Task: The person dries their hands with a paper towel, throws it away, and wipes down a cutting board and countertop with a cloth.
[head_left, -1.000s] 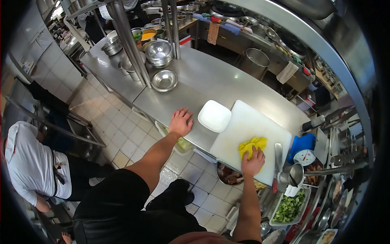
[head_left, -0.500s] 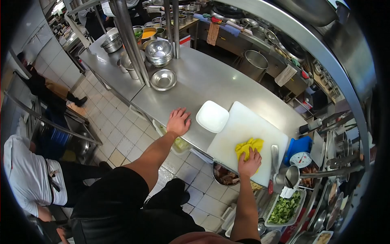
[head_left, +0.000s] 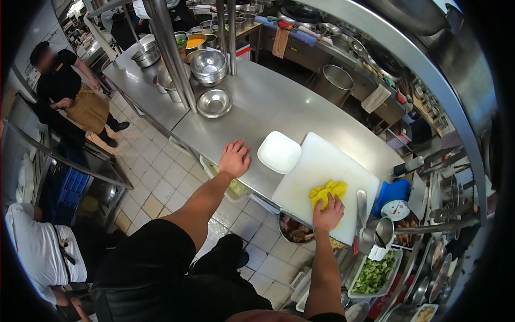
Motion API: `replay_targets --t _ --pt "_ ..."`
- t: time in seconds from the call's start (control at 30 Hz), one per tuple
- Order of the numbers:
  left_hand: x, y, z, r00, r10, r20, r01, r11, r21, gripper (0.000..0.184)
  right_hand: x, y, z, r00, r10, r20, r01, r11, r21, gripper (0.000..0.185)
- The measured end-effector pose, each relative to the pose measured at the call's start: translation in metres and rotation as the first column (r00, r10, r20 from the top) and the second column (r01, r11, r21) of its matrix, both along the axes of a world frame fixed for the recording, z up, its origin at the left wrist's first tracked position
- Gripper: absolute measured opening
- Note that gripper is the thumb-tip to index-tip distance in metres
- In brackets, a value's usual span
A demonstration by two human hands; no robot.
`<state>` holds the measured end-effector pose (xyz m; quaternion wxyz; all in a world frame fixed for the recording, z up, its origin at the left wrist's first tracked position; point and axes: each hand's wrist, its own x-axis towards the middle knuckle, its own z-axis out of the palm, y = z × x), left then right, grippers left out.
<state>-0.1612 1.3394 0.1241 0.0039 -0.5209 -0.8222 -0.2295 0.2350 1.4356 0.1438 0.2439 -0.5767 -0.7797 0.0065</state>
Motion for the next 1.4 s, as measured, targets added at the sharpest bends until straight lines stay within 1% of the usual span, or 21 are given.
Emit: replay_targets --t 0.4,0.8,1.1,1.4 --pt "-0.0019 -0.0001 -0.0042 1.000 -0.010 0.005 0.010 1.000 0.008 0.041 0.0006 0.0009 -0.0041 1.000 0.003 0.009 -0.003 1.000 0.031 0.044" --pt "-0.0019 0.0008 -0.0029 1.000 -0.004 0.017 0.004 1.000 -0.009 0.042 0.0025 0.0022 -0.0065 1.000 0.009 0.003 -0.009 1.000 0.025 0.045" --pt "-0.0019 0.0005 -0.0015 1.000 -0.008 0.012 0.009 1.000 -0.008 0.042 0.0008 0.0015 -0.0032 1.000 -0.002 0.006 0.002 1.000 -0.011 0.046" --pt "-0.0007 0.0001 0.0015 1.000 -0.007 0.015 0.007 1.000 -0.002 0.041 0.0004 0.0012 -0.0028 1.000 -0.002 0.004 0.002 1.000 0.008 0.044"
